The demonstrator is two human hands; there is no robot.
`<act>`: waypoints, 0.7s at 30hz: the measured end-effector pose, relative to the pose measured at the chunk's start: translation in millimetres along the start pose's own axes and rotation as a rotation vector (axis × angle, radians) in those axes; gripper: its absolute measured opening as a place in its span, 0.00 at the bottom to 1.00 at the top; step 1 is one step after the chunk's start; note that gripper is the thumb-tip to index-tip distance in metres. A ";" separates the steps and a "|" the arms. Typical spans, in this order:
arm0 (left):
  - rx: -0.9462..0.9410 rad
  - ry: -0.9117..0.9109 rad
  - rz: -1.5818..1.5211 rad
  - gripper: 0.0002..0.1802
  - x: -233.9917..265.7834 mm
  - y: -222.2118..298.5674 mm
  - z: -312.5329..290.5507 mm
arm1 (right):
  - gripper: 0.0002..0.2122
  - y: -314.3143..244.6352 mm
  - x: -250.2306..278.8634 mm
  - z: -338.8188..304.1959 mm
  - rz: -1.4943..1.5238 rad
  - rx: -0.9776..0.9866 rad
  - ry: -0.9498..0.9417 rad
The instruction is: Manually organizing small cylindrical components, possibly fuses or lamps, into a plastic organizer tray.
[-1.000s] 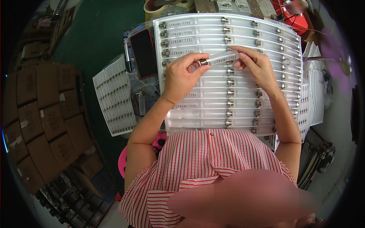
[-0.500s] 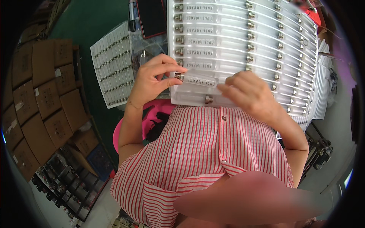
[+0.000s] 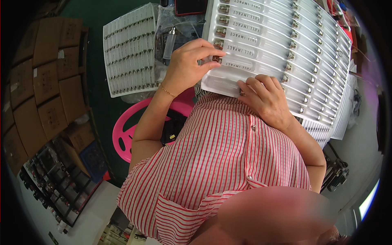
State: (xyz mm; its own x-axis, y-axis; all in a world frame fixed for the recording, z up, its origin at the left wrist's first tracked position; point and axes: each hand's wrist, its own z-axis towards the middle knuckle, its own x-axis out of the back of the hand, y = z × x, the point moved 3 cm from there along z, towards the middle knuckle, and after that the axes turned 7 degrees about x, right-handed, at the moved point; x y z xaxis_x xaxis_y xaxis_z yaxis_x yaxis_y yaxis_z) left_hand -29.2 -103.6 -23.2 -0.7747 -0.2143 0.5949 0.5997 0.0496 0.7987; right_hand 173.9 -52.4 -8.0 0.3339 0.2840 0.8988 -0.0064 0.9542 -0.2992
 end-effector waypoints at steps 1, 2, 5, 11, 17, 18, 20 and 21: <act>0.003 0.009 0.001 0.18 0.5 0.0 1.3 | 0.17 1.9 -0.6 0.4 -0.006 0.000 0.001; 0.014 0.013 0.001 0.16 1.4 0.0 3.6 | 0.17 4.6 -1.1 1.4 -0.006 0.009 0.000; -0.008 0.028 0.019 0.17 4.6 1.5 5.3 | 0.17 8.2 0.2 4.1 -0.021 0.057 0.041; 0.012 0.116 -0.016 0.16 33.1 19.7 13.2 | 0.15 36.0 40.5 8.8 0.371 -0.125 0.222; -0.206 0.173 0.016 0.12 21.7 42.7 108.7 | 0.14 134.3 123.1 -30.4 0.154 -0.539 0.479; -0.302 0.142 0.091 0.11 6.4 52.6 136.8 | 0.14 149.5 131.9 -43.1 0.102 -0.620 0.536; -0.546 0.174 0.190 0.11 -31.3 64.6 203.8 | 0.15 185.3 143.1 -65.1 0.189 -0.685 0.681; -0.655 0.223 0.291 0.13 -46.7 75.7 233.7 | 0.14 199.8 148.5 -68.0 0.139 -0.730 0.670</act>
State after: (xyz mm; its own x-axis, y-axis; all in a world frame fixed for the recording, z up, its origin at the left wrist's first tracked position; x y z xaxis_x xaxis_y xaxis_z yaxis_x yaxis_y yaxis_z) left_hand 5.5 138.1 30.6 -0.5490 -0.4770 0.6864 0.8250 -0.4413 0.3531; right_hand 286.3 174.0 43.9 0.8380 0.0629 0.5420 0.4193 0.5614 -0.7134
